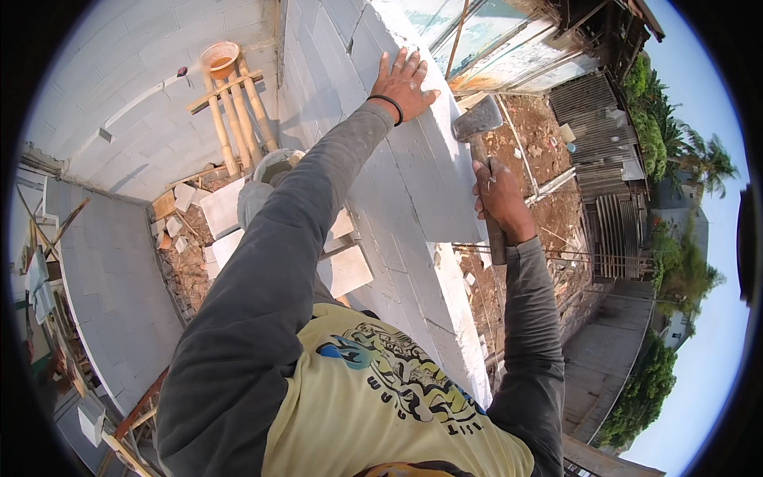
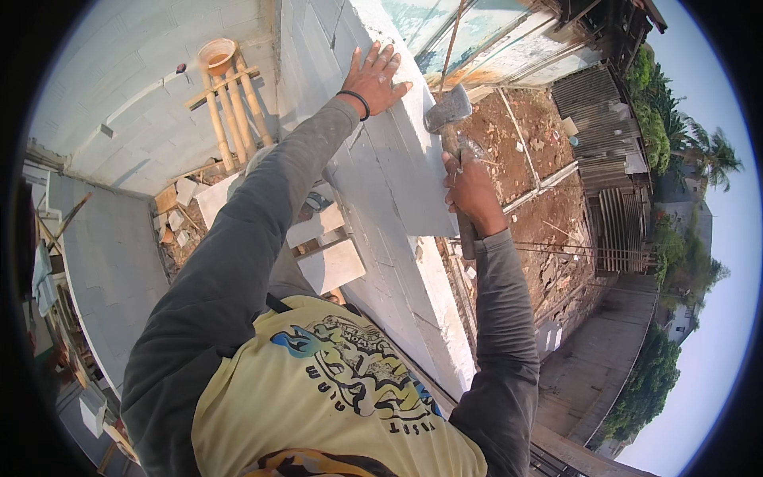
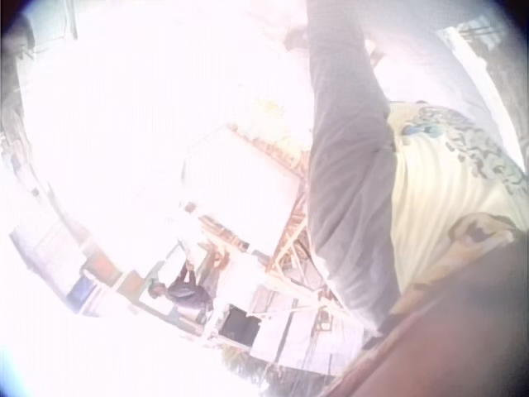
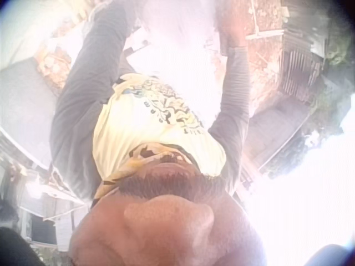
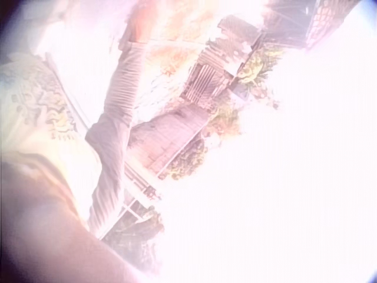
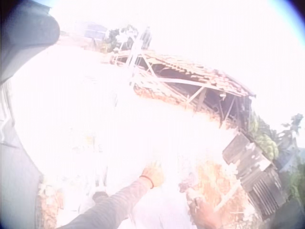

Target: The person applies mortar to the top of a partially built white brick wall using a trowel, lifts a large white brick onto the mortar, and taps it into place with the handle of a hammer.

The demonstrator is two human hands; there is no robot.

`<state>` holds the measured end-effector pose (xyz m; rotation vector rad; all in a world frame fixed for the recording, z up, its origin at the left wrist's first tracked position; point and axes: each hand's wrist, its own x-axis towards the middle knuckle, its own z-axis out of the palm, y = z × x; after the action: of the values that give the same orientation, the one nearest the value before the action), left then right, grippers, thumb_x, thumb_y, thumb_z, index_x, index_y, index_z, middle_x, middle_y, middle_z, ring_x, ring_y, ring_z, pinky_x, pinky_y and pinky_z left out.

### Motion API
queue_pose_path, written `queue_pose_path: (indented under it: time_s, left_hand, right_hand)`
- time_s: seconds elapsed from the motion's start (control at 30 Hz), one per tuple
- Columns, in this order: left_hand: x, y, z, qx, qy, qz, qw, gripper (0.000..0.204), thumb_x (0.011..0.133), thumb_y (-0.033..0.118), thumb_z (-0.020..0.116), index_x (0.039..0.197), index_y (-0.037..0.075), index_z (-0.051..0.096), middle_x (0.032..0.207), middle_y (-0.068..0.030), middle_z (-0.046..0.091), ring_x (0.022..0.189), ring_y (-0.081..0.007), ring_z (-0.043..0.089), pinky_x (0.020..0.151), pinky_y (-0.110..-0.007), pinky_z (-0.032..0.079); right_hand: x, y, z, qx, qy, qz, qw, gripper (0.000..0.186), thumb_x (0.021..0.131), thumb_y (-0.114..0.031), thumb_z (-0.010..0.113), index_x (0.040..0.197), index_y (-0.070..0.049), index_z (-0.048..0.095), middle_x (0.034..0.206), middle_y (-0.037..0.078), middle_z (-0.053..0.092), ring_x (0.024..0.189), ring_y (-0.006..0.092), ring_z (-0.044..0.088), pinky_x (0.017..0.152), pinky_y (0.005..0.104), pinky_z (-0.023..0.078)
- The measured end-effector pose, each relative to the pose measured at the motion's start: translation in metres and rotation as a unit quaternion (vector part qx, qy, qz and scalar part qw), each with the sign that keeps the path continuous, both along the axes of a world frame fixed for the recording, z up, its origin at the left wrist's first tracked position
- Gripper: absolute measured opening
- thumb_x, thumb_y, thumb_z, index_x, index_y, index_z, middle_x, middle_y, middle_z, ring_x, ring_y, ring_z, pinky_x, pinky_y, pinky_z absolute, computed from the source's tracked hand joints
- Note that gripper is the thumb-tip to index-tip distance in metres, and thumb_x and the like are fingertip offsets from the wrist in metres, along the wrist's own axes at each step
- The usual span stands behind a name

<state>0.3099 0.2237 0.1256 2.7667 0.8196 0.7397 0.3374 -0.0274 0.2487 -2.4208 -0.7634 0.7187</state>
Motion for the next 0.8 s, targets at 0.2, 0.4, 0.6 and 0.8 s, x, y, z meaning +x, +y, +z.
queue_pose_path:
  time_s: [0.2,0.4,0.6,0.8]
  left_hand:
    - [0.000,-0.002,0.019,-0.151,-0.110,0.027,0.982,0.089,0.085,0.056,0.059,0.146,-0.002,0.030,0.153,-0.0280,0.021,0.147,-0.0355,0.008,0.117,-0.056,0.010]
    - [0.033,0.018,0.016,-0.551,-0.208,0.205,0.782,0.107,0.073,0.058,0.072,0.137,-0.017,0.031,0.139,-0.0377,0.035,0.134,-0.0406,0.036,0.109,-0.047,0.033]
    - [0.024,0.026,0.006,-0.596,-0.218,0.131,0.762,0.101,0.072,0.056,0.072,0.129,-0.020,0.035,0.128,-0.0397,0.047,0.115,-0.0437,0.057,0.098,-0.041,0.046]
    - [0.034,0.024,0.003,-0.580,-0.205,0.121,0.779,0.109,0.073,0.057,0.070,0.135,-0.022,0.027,0.136,-0.0451,0.035,0.120,-0.0469,0.052,0.101,-0.041,0.045]
  right_hand:
    - [0.035,0.046,0.016,0.242,-0.059,0.090,0.964,0.029,0.100,-0.028,0.051,0.101,0.000,0.049,0.070,0.010,0.056,0.055,0.0142,0.057,0.047,0.0301,0.047]
    - [0.118,0.155,-0.002,0.107,-0.182,0.163,0.964,0.037,0.099,-0.035,0.052,0.096,0.002,0.053,0.070,0.012,0.059,0.061,0.0195,0.057,0.056,0.0368,0.044]
    - [0.145,0.224,-0.018,0.122,-0.150,0.166,0.967,0.045,0.098,-0.041,0.051,0.099,0.004,0.055,0.073,0.019,0.060,0.067,0.0322,0.060,0.061,0.0418,0.045]
    - [0.178,0.227,-0.034,0.086,-0.287,0.309,0.902,0.046,0.097,-0.046,0.052,0.094,0.001,0.049,0.072,0.019,0.058,0.062,0.0324,0.056,0.060,0.0433,0.044]
